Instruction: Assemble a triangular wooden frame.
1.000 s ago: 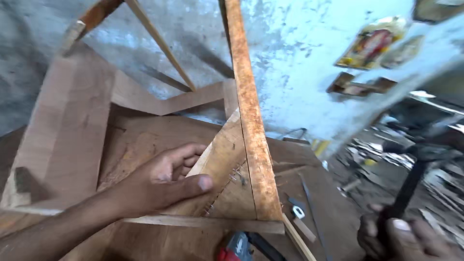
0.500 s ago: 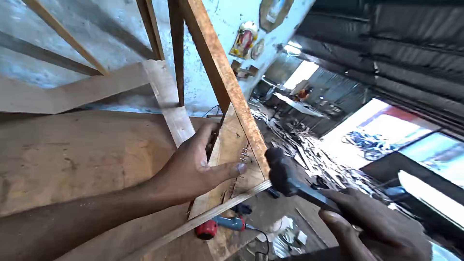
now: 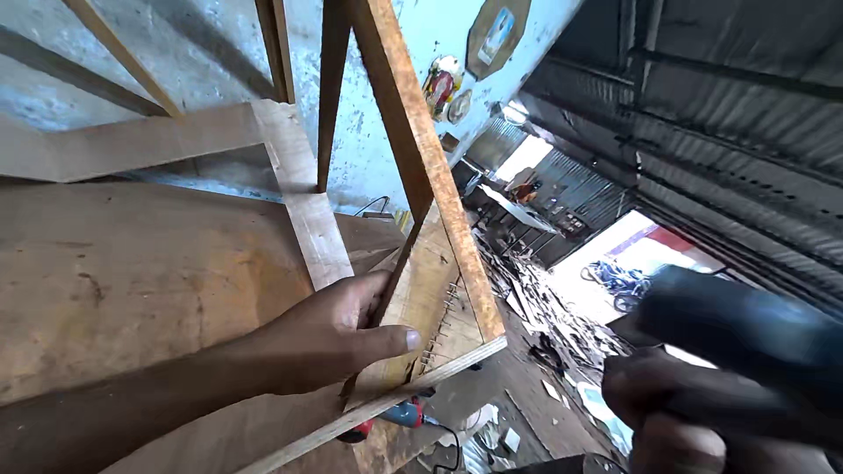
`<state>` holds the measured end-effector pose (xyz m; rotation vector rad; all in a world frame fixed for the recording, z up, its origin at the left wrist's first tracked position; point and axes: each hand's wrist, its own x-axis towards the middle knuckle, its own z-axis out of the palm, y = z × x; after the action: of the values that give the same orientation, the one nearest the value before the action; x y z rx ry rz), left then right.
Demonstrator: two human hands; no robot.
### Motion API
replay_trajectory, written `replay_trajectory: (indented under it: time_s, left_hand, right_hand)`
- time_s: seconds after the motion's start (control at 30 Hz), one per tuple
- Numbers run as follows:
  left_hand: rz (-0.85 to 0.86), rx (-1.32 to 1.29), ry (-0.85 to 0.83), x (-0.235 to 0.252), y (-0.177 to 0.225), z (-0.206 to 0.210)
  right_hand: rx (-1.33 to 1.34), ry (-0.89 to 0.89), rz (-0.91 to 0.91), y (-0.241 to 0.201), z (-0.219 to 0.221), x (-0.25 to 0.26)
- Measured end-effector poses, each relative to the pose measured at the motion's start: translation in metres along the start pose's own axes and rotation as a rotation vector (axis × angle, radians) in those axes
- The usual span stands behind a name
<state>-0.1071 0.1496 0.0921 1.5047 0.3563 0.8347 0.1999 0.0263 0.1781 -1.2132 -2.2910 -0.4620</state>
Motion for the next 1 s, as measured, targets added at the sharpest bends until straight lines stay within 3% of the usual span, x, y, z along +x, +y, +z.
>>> replay_trajectory:
  time_s: [0.17,0.3,0.47,0.6,0.7,0.87,1.0]
  left_hand:
    - [-0.006,0.026,0.005,0.001,-0.002,0.002]
    - [0.005,0.026,0.006,0.001,-0.006,-0.001]
    - [-0.014,0.064,0.004,-0.001,-0.006,-0.001]
    - [0.007,0.023,-0.006,0.000,-0.007,-0.002]
    - [0.018,0.069,-0.002,-0.001,-0.006,-0.002]
    - [0.034,0.037,-0.010,-0.002,-0.010,-0.003]
    - [0.043,0.047,-0.007,-0.002,-0.010,-0.002]
  right_hand:
    - [-0.138,-0.198,0.106,-0.001,0.002,0.011]
    - [-0.021,-0.027,0.072,-0.013,-0.004,0.008]
    - [-0.138,-0.192,0.209,-0.004,-0.004,0.009]
    - [0.004,-0.017,0.143,-0.007,-0.006,0.002]
    - [-0.199,-0.235,0.224,-0.014,-0.005,0.007]
    - [-0.098,-0.112,0.184,-0.023,-0.021,0.002]
    - [-0.244,-0.351,0.321,-0.036,-0.024,0.012]
